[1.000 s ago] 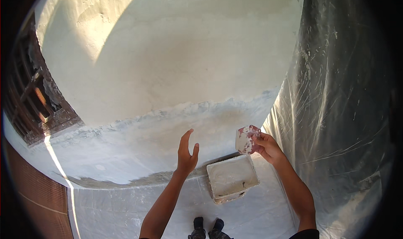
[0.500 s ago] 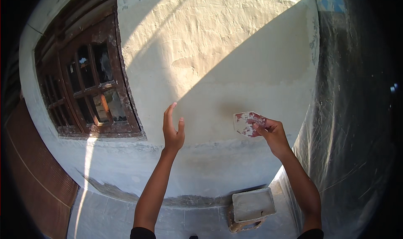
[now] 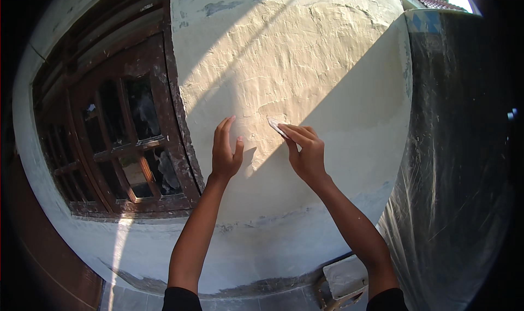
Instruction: The person applies wall putty to a wall from a putty container, then smooths the putty with a putty scraper.
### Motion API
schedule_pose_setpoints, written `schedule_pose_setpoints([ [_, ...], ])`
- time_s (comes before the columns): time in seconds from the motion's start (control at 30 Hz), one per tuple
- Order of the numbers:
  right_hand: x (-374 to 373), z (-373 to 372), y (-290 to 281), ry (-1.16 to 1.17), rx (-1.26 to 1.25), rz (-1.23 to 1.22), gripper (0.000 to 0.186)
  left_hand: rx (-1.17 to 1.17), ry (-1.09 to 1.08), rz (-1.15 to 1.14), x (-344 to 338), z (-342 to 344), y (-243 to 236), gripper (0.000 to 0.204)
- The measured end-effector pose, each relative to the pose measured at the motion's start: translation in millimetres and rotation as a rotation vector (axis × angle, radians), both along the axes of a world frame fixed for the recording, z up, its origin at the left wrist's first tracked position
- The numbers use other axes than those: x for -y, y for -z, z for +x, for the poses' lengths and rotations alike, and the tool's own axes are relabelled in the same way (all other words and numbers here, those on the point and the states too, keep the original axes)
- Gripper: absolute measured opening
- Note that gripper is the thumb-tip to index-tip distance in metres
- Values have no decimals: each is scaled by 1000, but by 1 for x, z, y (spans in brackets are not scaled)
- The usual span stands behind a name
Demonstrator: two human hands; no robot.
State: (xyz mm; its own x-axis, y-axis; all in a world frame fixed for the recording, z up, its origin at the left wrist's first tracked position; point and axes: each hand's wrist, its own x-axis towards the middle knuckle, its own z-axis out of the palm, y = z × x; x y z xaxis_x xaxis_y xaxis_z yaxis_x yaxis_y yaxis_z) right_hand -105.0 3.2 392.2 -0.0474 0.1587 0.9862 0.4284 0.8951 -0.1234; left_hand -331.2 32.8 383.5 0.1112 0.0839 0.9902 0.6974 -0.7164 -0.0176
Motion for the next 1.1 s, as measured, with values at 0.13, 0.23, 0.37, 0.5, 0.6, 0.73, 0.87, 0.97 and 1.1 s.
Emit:
schedule_pose_setpoints([
  [0.13, -24, -16, 8, 167, 54, 185, 37, -36, 39, 53, -17, -4, 1, 51],
  [0.23, -41, -21, 17, 268, 57, 240, 42, -33, 56, 73, -25, -7, 3, 51],
  [0.37, -50, -29, 27, 393, 127, 271, 41, -48, 64, 95, -30, -13, 6, 51],
  [0.5, -57, -31, 32, 478, 204, 215, 49, -28, 65, 101, -33, -13, 9, 52],
  [0.6, -59, -35, 33, 460, 259, 165, 48, -24, 32, 111, -33, -13, 13, 53],
  [0.73, -59, -30, 30, 499, 385, 90, 49, -26, 12, 132, -34, -10, 15, 54],
  [0.87, -61, -28, 32, 502, 457, 51, 47, -42, -5, 128, -35, -11, 16, 55],
  [0.97, -63, -26, 41, 501, 470, 55, 50, -57, -31, 130, -36, -11, 16, 55],
  [1.1, -57, -14, 62, 491, 568, 32, 43, -65, -19, 122, -36, -9, 13, 55],
])
